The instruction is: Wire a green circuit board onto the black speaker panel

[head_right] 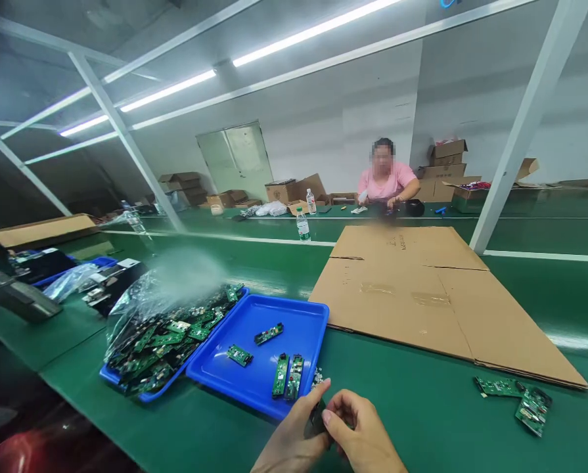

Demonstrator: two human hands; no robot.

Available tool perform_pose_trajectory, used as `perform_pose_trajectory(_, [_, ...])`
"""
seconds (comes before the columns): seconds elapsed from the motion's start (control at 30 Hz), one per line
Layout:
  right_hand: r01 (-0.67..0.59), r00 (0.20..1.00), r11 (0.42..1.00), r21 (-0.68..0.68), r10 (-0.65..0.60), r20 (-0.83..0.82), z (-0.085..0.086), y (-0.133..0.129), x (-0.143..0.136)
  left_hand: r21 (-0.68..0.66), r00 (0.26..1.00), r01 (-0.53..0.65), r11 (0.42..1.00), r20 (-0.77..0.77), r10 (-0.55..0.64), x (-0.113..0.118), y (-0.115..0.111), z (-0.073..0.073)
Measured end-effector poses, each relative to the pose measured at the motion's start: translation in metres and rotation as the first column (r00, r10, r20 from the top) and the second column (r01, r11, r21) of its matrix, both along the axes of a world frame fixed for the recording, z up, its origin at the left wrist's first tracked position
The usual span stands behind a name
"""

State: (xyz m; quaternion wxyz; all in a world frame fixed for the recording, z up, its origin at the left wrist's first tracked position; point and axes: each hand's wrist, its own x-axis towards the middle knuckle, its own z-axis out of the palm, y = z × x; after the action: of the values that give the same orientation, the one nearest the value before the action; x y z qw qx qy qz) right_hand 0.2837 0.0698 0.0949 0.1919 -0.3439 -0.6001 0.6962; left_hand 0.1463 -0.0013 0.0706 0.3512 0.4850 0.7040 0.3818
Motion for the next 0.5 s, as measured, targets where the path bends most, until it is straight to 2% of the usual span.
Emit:
perform_pose_trajectory(0.1, [-0.014, 1.0, 1.0, 0.004, 0.014, 0.01, 0.003, 0.002, -0.003, 0.075, 0.98, 0.157, 0.985, -0.139, -0.146, -0.004, 0.002, -0.01])
perform_pose_trajectory(0.2, [-0.028, 0.999, 1.0, 0.001, 0.028, 0.035, 0.001, 0.001, -0.004, 0.133, 0.947, 0.253, 0.958, -0.237, -0.217, -0.008, 0.004, -0.019])
perform_pose_trajectory(0.3, [-0.028, 0.997, 1.0, 0.008, 0.028, 0.075, -0.003, 0.001, -0.004, 0.176, 0.894, 0.35, 0.92, -0.357, -0.272, -0.01, 0.005, -0.016])
perform_pose_trajectory(0.4, [-0.013, 0.993, 0.998, 0.062, 0.006, 0.116, -0.006, 0.003, -0.003, 0.147, 0.791, 0.477, 0.867, -0.502, -0.35, -0.009, 0.004, -0.01])
perform_pose_trajectory(0.5, [0.014, 0.988, 0.987, 0.159, -0.038, 0.152, -0.011, 0.006, -0.002, 0.171, 0.71, 0.547, 0.819, -0.614, -0.345, -0.01, 0.004, -0.011])
